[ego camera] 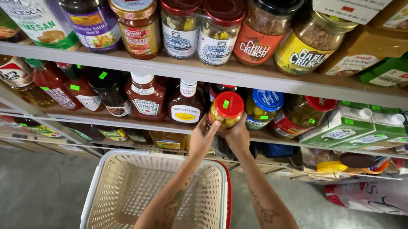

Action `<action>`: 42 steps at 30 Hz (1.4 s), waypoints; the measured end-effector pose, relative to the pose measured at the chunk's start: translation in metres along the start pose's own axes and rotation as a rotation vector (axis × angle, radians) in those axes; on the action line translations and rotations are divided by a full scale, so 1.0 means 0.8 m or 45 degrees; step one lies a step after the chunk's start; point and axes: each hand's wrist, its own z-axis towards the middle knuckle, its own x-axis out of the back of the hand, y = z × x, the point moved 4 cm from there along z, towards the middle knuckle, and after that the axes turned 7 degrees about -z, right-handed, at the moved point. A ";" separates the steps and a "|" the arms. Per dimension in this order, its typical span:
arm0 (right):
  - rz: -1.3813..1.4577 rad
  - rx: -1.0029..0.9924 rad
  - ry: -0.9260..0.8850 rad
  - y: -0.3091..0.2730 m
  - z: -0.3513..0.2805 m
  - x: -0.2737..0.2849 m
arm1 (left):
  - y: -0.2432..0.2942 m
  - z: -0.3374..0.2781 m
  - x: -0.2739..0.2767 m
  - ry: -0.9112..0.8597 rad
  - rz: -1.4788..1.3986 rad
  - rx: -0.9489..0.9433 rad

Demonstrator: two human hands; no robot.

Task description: Wiping jars of food with a cloth and placing them in a shopping basket.

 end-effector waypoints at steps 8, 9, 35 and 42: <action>0.042 0.263 -0.059 0.017 -0.011 0.005 | -0.032 -0.008 0.011 0.036 0.312 -0.062; -0.010 0.311 -0.035 0.014 -0.016 0.006 | -0.025 -0.013 0.011 0.027 0.429 -0.058; -0.666 -0.108 -0.132 0.043 -0.007 -0.036 | -0.006 -0.020 -0.003 -0.026 0.690 -0.063; -0.686 -0.110 -0.081 0.068 0.010 -0.048 | -0.035 0.000 -0.003 -0.028 0.652 -0.216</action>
